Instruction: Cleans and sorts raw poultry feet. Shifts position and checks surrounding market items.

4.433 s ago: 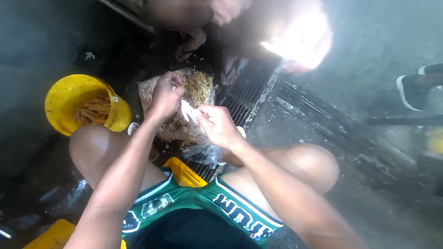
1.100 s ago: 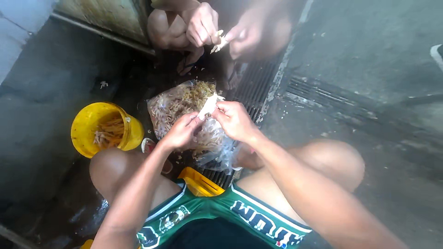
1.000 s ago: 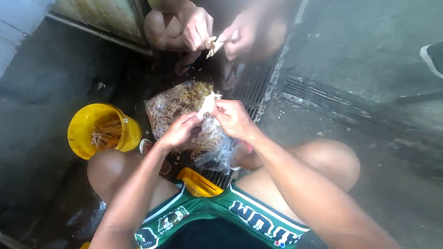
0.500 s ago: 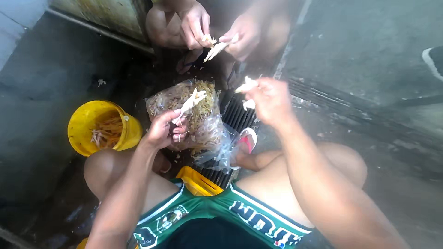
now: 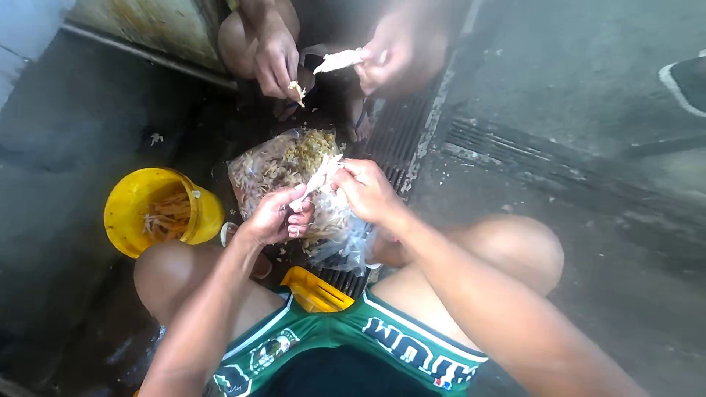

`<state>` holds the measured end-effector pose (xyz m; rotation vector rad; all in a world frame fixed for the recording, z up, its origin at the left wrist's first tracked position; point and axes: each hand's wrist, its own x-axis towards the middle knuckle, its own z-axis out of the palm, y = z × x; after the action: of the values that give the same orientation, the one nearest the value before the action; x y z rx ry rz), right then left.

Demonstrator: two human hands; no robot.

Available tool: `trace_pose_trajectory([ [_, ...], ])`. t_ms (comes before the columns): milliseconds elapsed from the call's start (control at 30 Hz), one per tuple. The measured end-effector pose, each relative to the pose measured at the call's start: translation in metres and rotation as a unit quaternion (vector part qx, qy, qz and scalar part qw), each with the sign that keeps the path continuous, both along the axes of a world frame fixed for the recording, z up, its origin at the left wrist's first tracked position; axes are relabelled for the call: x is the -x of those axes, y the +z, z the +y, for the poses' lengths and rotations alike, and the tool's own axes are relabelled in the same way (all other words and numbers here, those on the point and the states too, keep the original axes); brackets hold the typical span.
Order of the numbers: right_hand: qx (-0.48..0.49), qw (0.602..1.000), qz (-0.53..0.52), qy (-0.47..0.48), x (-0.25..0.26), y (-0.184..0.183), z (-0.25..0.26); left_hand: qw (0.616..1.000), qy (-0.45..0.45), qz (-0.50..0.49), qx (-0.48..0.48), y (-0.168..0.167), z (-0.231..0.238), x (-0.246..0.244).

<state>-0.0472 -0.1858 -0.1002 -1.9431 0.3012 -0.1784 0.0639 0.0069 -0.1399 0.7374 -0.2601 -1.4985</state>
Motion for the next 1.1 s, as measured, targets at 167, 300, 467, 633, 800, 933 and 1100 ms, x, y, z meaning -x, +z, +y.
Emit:
trace_pose_trajectory([
  [167, 0.020, 0.997, -0.017, -0.078, -0.003, -0.002, -0.014, 1.000, 0.004, -0.027, 0.013, 0.002, 0.005, 0.004],
  [300, -0.101, 0.964, -0.087, -0.231, -0.006, 0.004, -0.101, 0.999, 0.008, -0.026, 0.023, 0.001, 0.030, -0.004],
  [467, 0.000, 0.989, -0.072, -0.126, 0.009, 0.017, -0.082, 0.994, 0.073, -0.050, -0.059, 0.001, 0.021, -0.008],
  [633, 0.159, 0.985, -0.060, -0.008, 0.010, 0.013, -0.018, 0.992, 0.066, -0.034, -0.103, 0.007, 0.004, 0.006],
  [800, 0.162, 0.984, -0.077, -0.012, 0.004, 0.001, -0.003, 0.993, 0.059, -0.030, -0.094, 0.005, -0.004, 0.008],
  [933, 0.204, 0.975, -0.090, -0.008, 0.004, -0.008, -0.003, 0.993, 0.057, -0.041, -0.099, 0.003, -0.005, 0.009],
  [1100, 0.221, 0.967, -0.110, -0.058, 0.003, -0.012, 0.002, 0.985, 0.054, -0.106, -0.127, 0.006, -0.007, 0.012],
])
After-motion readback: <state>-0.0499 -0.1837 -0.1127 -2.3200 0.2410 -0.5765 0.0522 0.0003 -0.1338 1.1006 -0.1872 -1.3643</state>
